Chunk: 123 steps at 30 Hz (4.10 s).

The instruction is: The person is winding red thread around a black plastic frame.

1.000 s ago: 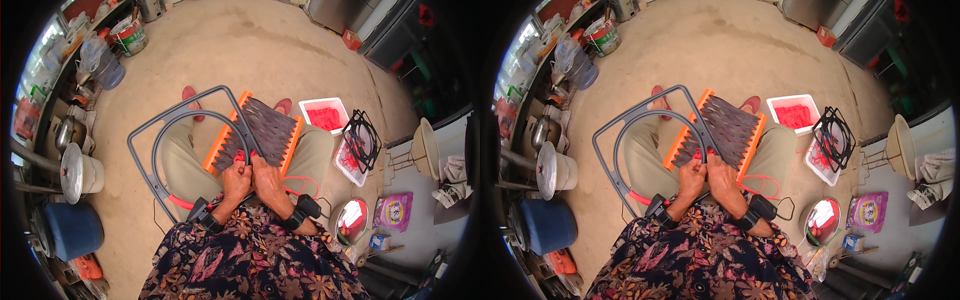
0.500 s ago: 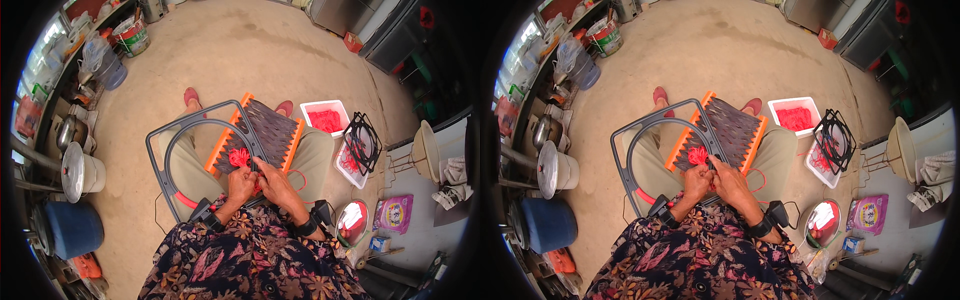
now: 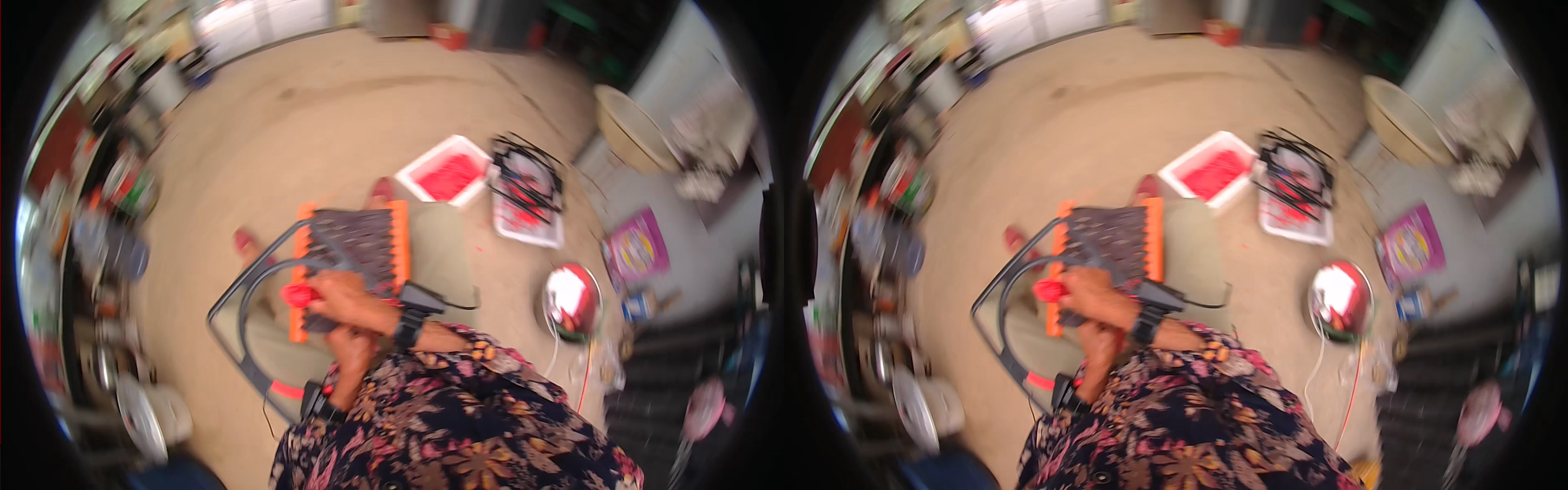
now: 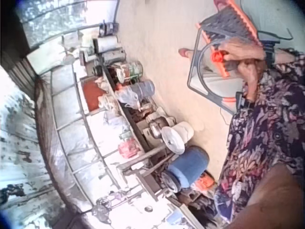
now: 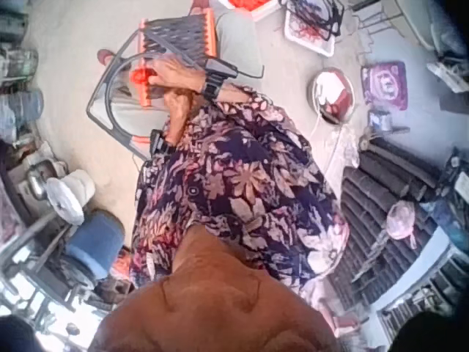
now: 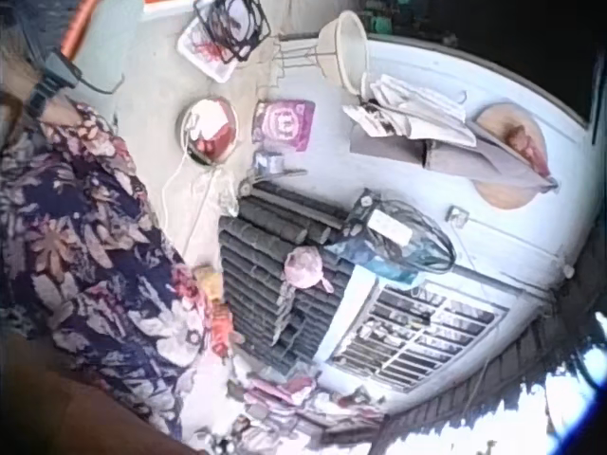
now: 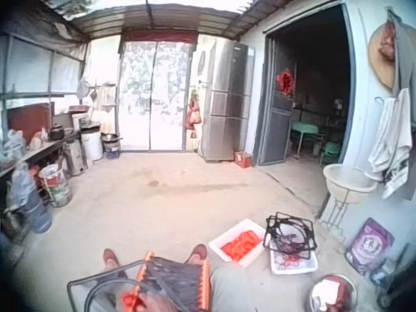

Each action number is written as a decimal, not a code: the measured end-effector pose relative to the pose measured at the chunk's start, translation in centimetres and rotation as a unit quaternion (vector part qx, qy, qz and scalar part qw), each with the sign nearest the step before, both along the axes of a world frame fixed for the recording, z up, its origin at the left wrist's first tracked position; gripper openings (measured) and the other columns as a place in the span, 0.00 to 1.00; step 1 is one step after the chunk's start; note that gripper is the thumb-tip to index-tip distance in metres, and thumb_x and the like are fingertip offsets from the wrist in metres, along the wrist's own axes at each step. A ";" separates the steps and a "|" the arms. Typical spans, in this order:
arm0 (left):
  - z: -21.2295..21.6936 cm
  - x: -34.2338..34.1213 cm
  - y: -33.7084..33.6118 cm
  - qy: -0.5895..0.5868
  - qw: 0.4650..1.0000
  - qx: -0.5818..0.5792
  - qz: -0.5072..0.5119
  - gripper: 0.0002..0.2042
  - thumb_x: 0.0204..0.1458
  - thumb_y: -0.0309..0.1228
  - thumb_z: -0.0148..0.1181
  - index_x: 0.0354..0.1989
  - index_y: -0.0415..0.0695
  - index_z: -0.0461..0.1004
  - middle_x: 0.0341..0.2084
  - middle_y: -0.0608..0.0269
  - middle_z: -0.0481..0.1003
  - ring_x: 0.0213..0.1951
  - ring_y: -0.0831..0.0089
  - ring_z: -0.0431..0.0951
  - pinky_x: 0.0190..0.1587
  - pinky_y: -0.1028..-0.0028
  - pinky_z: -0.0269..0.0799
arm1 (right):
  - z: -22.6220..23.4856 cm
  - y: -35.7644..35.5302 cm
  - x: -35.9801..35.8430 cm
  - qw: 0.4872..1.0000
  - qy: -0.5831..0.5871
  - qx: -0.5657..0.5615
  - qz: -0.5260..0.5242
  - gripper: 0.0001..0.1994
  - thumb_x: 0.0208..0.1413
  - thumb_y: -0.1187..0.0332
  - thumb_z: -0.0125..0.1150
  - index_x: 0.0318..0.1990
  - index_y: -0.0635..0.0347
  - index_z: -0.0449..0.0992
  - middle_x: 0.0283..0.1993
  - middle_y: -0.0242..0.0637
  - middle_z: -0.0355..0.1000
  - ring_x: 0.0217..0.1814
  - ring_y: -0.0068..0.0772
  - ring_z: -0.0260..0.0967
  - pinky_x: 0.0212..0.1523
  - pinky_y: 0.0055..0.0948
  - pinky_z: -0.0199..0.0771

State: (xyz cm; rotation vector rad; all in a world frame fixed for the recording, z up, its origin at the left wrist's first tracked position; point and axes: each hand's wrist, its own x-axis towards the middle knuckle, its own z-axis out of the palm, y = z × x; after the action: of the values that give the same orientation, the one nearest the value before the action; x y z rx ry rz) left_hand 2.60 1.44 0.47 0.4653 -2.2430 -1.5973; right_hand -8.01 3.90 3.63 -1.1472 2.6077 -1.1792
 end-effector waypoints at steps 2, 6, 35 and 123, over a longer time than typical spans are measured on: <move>0.6 0.6 -0.1 -0.090 0.980 0.175 0.000 0.07 0.51 0.27 0.56 0.23 0.38 0.75 0.12 0.62 0.72 0.12 0.75 0.70 0.13 0.75 0.64 | 2.3 -0.3 -0.3 0.986 -0.103 -0.132 0.008 0.15 0.42 0.59 0.62 0.35 0.60 0.75 0.30 0.45 0.66 0.34 0.49 0.66 0.35 0.44 0.65; 0.9 -0.2 -0.6 -0.173 0.956 0.234 -0.044 0.08 0.53 0.27 0.55 0.24 0.39 0.72 0.14 0.62 0.71 0.10 0.74 0.68 0.11 0.77 0.61 | 7.3 3.1 -0.7 0.923 -0.093 -0.374 0.002 0.18 0.52 0.58 0.57 0.40 0.66 0.72 0.37 0.41 0.68 0.41 0.36 0.67 0.41 0.31 0.66; 2.4 -2.8 -4.5 -0.233 0.877 0.414 -0.071 0.07 0.56 0.35 0.53 0.35 0.45 0.70 0.23 0.57 0.75 0.19 0.67 0.74 0.16 0.73 0.72 | 6.4 43.0 9.4 0.729 -0.364 -0.454 -0.362 0.19 0.59 0.57 0.57 0.50 0.62 0.70 0.39 0.26 0.69 0.31 0.12 0.65 0.29 0.17 0.71; 6.7 -0.7 -0.9 -0.158 0.910 0.380 -0.037 0.15 0.59 0.40 0.51 0.28 0.39 0.72 0.13 0.67 0.69 0.10 0.82 0.65 0.12 0.82 0.56 | 5.5 11.9 4.4 0.865 -0.438 -0.205 -0.136 0.05 0.53 0.71 0.61 0.34 0.62 0.76 0.24 0.21 0.68 0.25 0.11 0.61 0.25 0.19 0.63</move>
State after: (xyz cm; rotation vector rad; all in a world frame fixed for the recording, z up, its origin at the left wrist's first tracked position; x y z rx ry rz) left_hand 1.93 0.57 7.14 0.8948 -1.7510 -2.5777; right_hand -3.59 15.82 9.11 -0.1225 1.8628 -1.8101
